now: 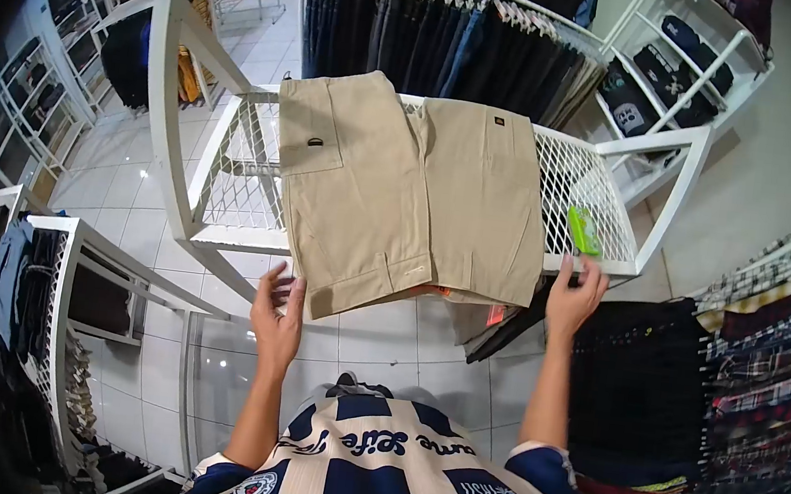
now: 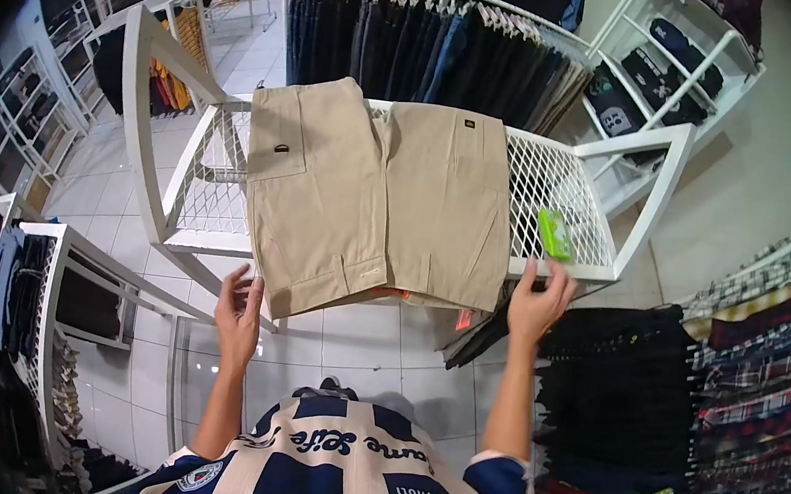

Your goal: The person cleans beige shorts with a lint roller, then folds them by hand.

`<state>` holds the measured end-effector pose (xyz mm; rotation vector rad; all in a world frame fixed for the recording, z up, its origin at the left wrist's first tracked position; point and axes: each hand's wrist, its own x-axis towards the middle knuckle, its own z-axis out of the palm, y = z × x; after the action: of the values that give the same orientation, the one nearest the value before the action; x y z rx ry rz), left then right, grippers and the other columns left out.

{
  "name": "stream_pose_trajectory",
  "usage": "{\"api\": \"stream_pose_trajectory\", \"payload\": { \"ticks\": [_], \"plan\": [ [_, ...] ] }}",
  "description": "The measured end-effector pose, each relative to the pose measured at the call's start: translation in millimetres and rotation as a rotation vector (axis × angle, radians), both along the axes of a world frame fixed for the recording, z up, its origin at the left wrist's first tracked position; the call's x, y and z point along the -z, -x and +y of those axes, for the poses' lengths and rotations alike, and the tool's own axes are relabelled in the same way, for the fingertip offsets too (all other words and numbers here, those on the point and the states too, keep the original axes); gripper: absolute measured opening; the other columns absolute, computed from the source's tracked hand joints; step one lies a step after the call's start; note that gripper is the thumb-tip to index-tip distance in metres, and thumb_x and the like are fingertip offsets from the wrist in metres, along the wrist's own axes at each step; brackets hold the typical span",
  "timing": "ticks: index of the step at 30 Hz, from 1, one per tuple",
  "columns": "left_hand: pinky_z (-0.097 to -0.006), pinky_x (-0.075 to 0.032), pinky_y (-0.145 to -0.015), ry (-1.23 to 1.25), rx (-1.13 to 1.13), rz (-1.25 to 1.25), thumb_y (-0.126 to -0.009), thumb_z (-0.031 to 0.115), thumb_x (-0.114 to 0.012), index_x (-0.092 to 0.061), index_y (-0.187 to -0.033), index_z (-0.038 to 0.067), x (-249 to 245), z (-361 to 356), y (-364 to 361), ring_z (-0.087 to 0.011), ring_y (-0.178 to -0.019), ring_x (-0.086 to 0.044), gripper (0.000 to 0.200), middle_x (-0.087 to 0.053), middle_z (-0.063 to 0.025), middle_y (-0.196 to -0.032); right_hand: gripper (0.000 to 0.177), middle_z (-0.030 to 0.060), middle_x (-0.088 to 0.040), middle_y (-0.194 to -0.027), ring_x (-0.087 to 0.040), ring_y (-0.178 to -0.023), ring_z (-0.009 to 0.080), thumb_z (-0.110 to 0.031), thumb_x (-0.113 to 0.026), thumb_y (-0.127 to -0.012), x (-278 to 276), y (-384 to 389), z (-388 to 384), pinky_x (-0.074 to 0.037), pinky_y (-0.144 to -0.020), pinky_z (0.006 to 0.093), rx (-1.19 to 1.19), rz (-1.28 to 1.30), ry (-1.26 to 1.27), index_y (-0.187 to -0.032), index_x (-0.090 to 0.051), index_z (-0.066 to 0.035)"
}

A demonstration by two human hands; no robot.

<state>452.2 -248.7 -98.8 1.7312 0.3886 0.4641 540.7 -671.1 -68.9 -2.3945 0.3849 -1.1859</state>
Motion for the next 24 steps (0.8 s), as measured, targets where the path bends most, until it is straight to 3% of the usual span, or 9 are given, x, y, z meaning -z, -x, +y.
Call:
{"api": "stream_pose_trajectory", "payload": {
  "ticks": [1, 2, 6, 13, 16, 20, 22, 23, 24],
  "plan": [
    [-0.0273, -0.05, -0.067, 0.007, 0.047, 0.054, -0.098, 0.028, -0.068, -0.062, -0.121, -0.002, 8, 2, -1, -0.0113, -0.075, -0.06, 0.039, -0.067, -0.0068, -0.086, 0.036, 0.0139, -0.062, -0.103, -0.058, -0.088, 0.027, -0.032, -0.074, -0.091, 8, 13, 10, -0.048, -0.079, 0.036, 0.007, -0.012, -0.052, -0.109, -0.065, -0.002],
    [-0.0273, -0.05, -0.067, 0.005, 0.034, 0.048, -0.098, 0.028, -0.068, -0.062, -0.121, -0.002, 8, 1, 0, -0.0113, -0.075, -0.06, 0.039, -0.067, -0.0068, -0.086, 0.036, 0.0118, -0.062, -0.1, -0.057, -0.083, 0.0232, -0.034, -0.072, -0.093, 18, 23, 18, -0.048, -0.075, 0.0336, 0.014, -0.02, -0.108, -0.107, -0.064, -0.002],
    [-0.0264, -0.045, -0.054, 0.109, 0.208, 0.131, -0.098, 0.028, -0.067, -0.064, -0.107, -0.002, -2, -16, -7, -0.0082, -0.062, -0.053, 0.032, -0.063, -0.0022, -0.075, 0.04, 0.0013, -0.062, -0.091, -0.056, -0.077, 0.01, -0.04, -0.064, -0.098, 31, 28, 36, -0.048, -0.06, 0.0279, -0.364, 0.384, -0.993, -0.112, -0.064, -0.003],
    [-0.0258, -0.041, -0.053, 0.127, 0.239, -0.043, -0.096, 0.024, -0.068, -0.064, -0.099, -0.004, -21, -17, -59, -0.006, -0.063, -0.048, 0.029, -0.061, 0.0005, -0.074, 0.037, 0.001, -0.064, -0.088, -0.055, -0.072, 0.0073, -0.033, -0.066, -0.097, 10, 1, 25, -0.045, -0.054, 0.0245, -0.472, 0.329, -0.98, -0.115, -0.065, 0.001],
    [-0.0253, -0.042, -0.055, 0.147, 0.138, -0.022, -0.095, 0.026, -0.071, -0.066, -0.099, -0.002, -17, -19, -58, -0.006, -0.065, -0.051, 0.029, -0.064, 0.0003, -0.076, 0.033, 0.0, -0.065, -0.086, -0.054, -0.068, 0.0061, -0.028, -0.065, -0.098, 46, 1, 12, -0.043, -0.054, 0.0242, -0.546, 0.286, -0.891, -0.113, -0.065, 0.001],
    [-0.0255, -0.048, -0.057, 0.249, 0.052, 0.145, -0.091, 0.036, -0.074, -0.067, -0.102, 0.004, 5, -18, -30, -0.0096, -0.07, -0.064, 0.035, -0.07, -0.0034, -0.085, 0.031, 0.0045, -0.067, -0.093, -0.057, -0.068, 0.0047, -0.024, -0.069, -0.096, 53, 18, 13, -0.046, -0.058, 0.0243, -0.526, 0.414, -1.06, -0.114, -0.064, 0.001],
    [-0.0259, -0.049, -0.057, 0.28, 0.002, 0.142, -0.09, 0.036, -0.075, -0.067, -0.102, 0.004, 9, -23, -17, -0.0098, -0.069, -0.063, 0.036, -0.07, -0.0043, -0.086, 0.037, 0.0104, -0.068, -0.104, -0.064, -0.079, 0.0139, -0.024, -0.073, -0.093, 55, 27, 12, -0.05, -0.066, 0.0296, -0.527, 0.295, -1.037, -0.119, -0.062, 0.0],
    [-0.0254, -0.048, -0.057, 0.303, -0.027, 0.137, -0.09, 0.036, -0.075, -0.067, -0.102, 0.003, 10, -26, -10, -0.0101, -0.069, -0.063, 0.035, -0.071, -0.0047, -0.087, 0.041, 0.0161, -0.066, -0.112, -0.065, -0.094, 0.0261, -0.021, -0.074, -0.09, 80, 22, 5, -0.051, -0.077, 0.0364, -0.413, 0.083, -0.449, -0.123, -0.06, -0.002],
    [-0.025, -0.049, -0.058, 0.315, -0.033, 0.167, -0.092, 0.034, -0.073, -0.068, -0.102, 0.004, 11, -28, -1, -0.0101, -0.069, -0.063, 0.032, -0.071, -0.0052, -0.088, 0.044, 0.0178, -0.062, -0.117, -0.06, -0.099, 0.0325, -0.017, -0.073, -0.088, 55, 41, 21, -0.048, -0.082, 0.0404, -0.345, 0.097, -0.402, -0.128, -0.058, -0.004]
  ]
}}
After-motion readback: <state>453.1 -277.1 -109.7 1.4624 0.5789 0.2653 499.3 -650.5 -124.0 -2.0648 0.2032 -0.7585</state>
